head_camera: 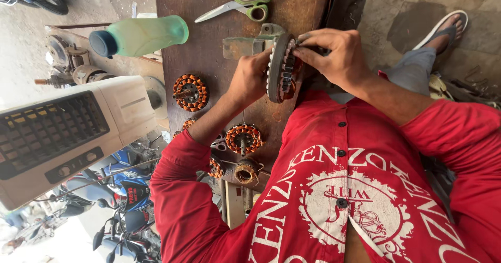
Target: The person winds copper wire around a motor stator held in a bench vise, repeatedly inserting small white spacers between the windings. They use scissors to cut the wire and continue wrapping the coil around the stator core.
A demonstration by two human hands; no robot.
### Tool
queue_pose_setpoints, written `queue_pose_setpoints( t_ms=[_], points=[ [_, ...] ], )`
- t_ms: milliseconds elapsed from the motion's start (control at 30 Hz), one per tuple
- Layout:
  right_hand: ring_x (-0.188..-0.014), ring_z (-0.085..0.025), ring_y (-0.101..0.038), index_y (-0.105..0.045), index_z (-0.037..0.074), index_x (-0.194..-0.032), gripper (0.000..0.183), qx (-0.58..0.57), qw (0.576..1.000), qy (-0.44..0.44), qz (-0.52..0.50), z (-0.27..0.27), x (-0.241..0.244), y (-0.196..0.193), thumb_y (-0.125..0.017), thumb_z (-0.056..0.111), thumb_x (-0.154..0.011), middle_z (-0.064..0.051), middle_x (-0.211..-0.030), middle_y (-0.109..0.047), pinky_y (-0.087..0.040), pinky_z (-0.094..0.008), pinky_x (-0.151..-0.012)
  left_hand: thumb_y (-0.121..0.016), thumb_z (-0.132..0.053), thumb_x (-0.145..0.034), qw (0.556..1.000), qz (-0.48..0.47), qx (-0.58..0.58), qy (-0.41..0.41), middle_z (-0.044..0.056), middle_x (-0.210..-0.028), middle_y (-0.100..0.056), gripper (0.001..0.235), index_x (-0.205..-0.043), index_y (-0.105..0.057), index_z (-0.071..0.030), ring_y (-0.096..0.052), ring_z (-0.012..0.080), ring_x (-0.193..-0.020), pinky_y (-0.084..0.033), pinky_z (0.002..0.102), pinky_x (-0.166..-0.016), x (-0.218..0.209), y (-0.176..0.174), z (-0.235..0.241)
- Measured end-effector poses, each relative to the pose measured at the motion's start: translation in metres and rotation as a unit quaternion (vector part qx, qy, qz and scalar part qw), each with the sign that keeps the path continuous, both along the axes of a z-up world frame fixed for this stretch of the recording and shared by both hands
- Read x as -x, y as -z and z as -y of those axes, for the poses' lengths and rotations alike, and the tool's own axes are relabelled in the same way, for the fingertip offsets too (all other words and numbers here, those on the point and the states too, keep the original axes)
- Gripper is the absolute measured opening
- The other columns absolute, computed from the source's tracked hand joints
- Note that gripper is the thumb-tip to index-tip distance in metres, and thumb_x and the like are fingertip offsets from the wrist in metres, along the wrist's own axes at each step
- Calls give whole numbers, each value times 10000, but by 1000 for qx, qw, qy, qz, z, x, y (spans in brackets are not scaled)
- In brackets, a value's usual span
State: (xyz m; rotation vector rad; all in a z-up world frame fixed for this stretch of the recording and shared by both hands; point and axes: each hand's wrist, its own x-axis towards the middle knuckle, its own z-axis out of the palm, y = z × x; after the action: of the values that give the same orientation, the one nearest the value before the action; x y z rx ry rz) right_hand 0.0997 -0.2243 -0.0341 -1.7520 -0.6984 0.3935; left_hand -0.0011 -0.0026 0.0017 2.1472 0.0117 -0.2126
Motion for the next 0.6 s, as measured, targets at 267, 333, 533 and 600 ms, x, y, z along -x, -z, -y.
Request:
queue_pose_setpoints(
  t_ms=[267,333,533,600],
  points=[
    [-1142,-328,-715,-674,-16,-1266,412,20,999,-31,2,1,2,-13,-821,121,-907,-210,-1263,-709,-567,-380,-967,-763,-39,-874,1000,7,-2,-9,194,-940,-759,463,-1322,-644,-31,-798,273,-859,-616,349,-729,-1,-2,3],
    [-1167,-351,-704,-651,-15,-1295,426,33,999,-38,3,2,7,-14,-800,92,-910,-217,-1275,-701,-563,-390,-990,-789,-71,-887,1000,0,11,-4,165,-920,-774,393,-1261,-670,-50,-808,238,-811,-627,333,-715,5,5,4],
    [-1061,-367,-715,-671,-9,-1254,424,66,995,-76,-25,-1,-8,-12,-824,79,-868,-211,-1150,-722,-556,-420,-904,-669,-54,-983,968,-128,199,-84,94,-869,-771,293,-1267,-674,18,-732,138,-713,-634,292,-613,-5,20,-18],
    [-1075,-360,-714,-675,-9,-1251,435,57,995,-76,-9,-4,-11,-7,-844,82,-861,-216,-1164,-717,-561,-415,-906,-771,-92,-917,957,-200,171,-123,79,-765,-738,247,-1054,-607,32,-713,116,-613,-596,271,-492,-9,29,-28]
  ],
)
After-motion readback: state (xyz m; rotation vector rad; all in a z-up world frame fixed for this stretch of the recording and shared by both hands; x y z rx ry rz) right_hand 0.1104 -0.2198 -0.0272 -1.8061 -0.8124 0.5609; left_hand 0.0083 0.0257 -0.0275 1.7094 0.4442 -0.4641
